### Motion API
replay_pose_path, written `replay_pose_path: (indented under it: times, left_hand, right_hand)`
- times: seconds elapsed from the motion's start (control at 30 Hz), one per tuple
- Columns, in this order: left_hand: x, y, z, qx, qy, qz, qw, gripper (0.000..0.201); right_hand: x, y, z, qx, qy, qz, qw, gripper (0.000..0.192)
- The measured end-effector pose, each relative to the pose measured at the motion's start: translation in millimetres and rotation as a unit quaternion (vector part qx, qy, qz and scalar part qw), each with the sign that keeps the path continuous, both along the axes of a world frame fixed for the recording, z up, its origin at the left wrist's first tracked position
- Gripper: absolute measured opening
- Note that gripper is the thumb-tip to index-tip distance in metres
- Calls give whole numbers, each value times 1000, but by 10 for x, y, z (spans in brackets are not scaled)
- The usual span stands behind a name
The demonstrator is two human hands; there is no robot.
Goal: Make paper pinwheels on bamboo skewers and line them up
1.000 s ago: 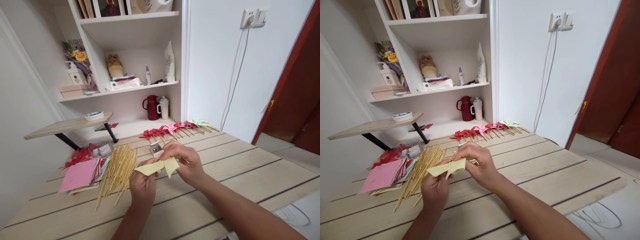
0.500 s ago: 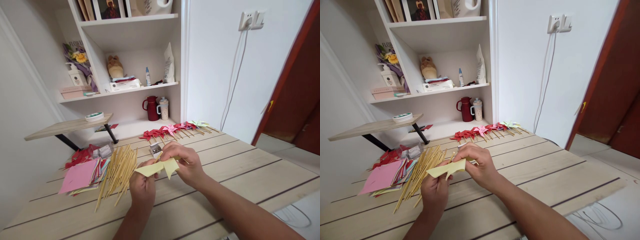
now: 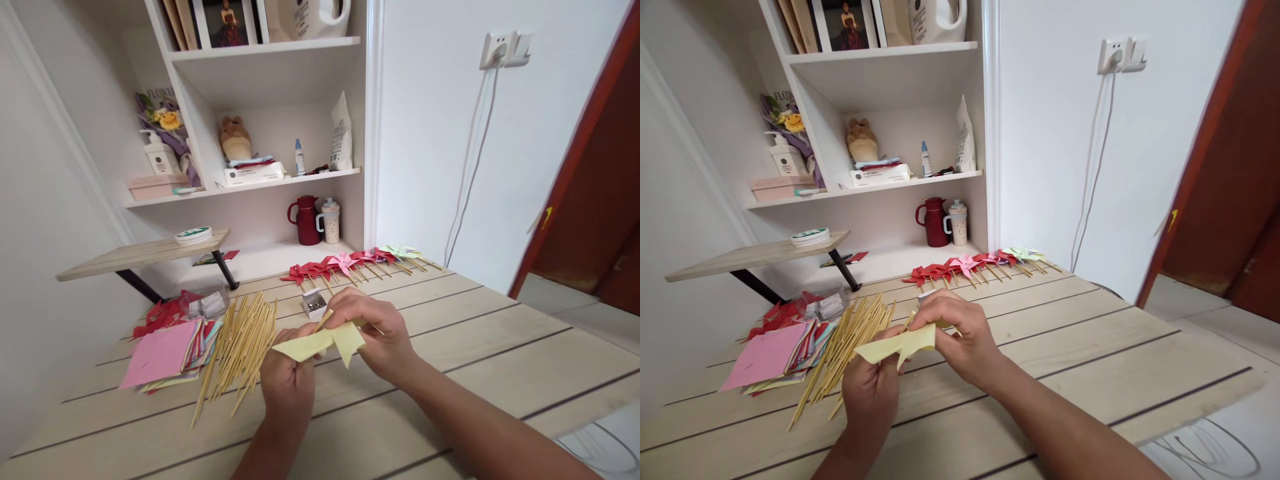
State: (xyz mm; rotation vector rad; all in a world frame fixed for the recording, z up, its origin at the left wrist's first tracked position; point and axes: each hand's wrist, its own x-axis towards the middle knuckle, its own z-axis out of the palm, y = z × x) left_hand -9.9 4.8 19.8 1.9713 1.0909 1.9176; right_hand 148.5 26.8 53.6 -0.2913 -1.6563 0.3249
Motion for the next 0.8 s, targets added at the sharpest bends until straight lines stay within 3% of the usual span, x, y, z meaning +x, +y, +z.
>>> replay_pose_path:
  times: [0.2, 0.8]
  left_hand:
    - [54, -14, -46, -8, -29, 20, 999, 24]
    - [-35, -7, -14, 44, 66, 32, 996, 28]
  right_hand:
    - [12, 4, -7, -4, -2, 8, 1000, 24]
    - [17, -17, -2, -10, -5, 13, 1000, 18]
